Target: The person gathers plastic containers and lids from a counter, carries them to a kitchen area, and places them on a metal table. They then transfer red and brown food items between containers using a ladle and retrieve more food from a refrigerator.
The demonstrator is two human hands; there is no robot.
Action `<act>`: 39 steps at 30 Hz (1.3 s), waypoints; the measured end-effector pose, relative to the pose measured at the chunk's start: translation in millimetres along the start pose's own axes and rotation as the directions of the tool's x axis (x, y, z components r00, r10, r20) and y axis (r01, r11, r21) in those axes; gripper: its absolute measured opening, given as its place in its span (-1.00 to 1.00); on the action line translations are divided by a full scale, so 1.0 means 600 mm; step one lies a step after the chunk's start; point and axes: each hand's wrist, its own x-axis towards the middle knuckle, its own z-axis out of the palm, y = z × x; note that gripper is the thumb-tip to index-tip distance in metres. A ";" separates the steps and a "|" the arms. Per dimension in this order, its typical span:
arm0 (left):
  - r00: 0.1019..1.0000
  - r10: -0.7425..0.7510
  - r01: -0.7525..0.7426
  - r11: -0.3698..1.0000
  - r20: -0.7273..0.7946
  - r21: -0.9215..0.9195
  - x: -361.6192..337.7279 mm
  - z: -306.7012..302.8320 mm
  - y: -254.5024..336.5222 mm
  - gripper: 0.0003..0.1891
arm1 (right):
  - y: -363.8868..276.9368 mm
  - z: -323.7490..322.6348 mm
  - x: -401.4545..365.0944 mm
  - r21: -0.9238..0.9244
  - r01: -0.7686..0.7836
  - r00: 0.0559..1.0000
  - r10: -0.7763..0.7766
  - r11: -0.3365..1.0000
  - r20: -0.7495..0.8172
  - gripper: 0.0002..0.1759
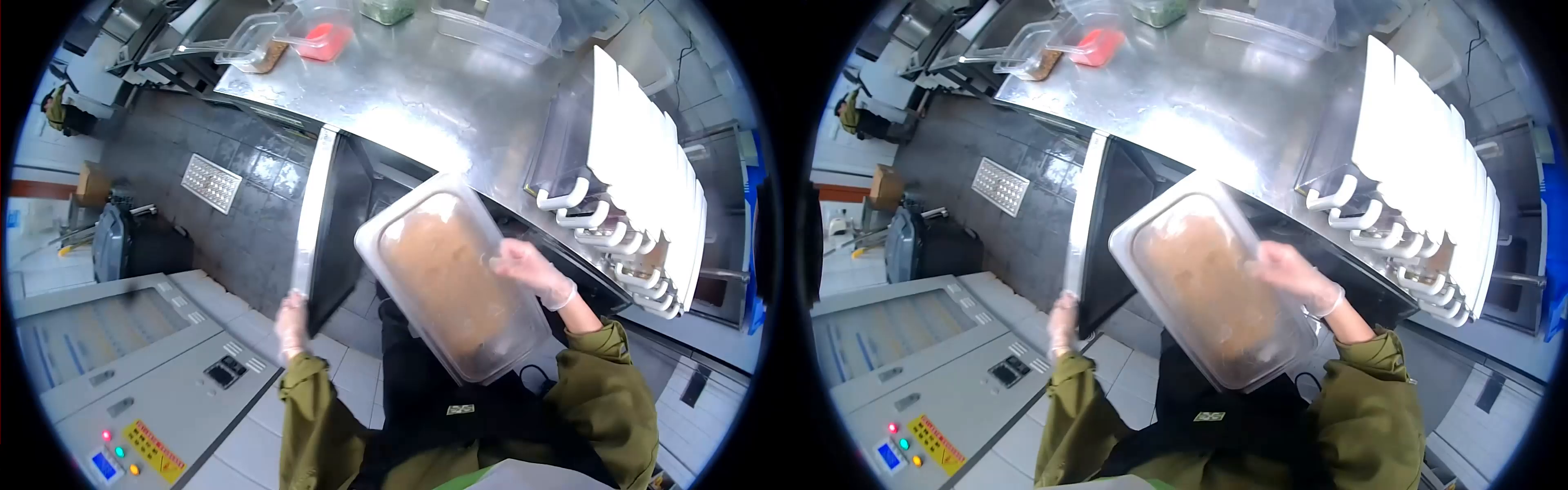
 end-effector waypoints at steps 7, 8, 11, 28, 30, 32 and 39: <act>0.794 0.383 0.212 0.552 0.472 -0.806 -0.184 0.150 0.174 -0.30 | -0.056 -0.015 0.025 0.169 0.241 0.918 -0.168 0.956 -0.359 -0.68; 0.750 0.425 0.313 0.447 0.507 -0.838 -0.199 0.180 0.201 -0.34 | -0.080 -0.007 0.032 0.256 0.310 0.907 -0.204 0.916 -0.367 -0.71; 0.618 0.467 0.453 0.446 0.633 -0.772 -0.223 0.227 0.304 -0.43 | -0.058 -0.033 0.095 0.295 0.350 0.883 -0.207 0.889 -0.422 -0.76; 0.748 0.527 -0.648 0.449 -0.404 -0.615 0.382 -0.456 0.566 -0.67 | -0.064 -0.069 0.375 -0.011 0.403 0.438 -0.203 0.915 -0.876 -0.83; 0.692 0.578 -0.715 0.464 -0.433 -0.524 0.451 -0.536 0.669 -0.58 | -0.083 -0.067 0.418 -0.105 0.399 0.232 -0.211 0.911 -0.950 -0.77; 0.696 0.531 -0.718 0.509 -0.484 -0.474 0.476 -0.586 0.750 -0.50 | -0.102 -0.070 0.442 -0.150 0.165 0.141 -0.174 0.975 -0.975 -0.74; 0.741 0.542 -0.639 0.749 -0.396 -0.172 0.706 -0.553 0.930 -0.51 | -0.143 -0.071 0.456 -0.532 -0.467 -0.052 -0.622 0.706 -0.781 -0.69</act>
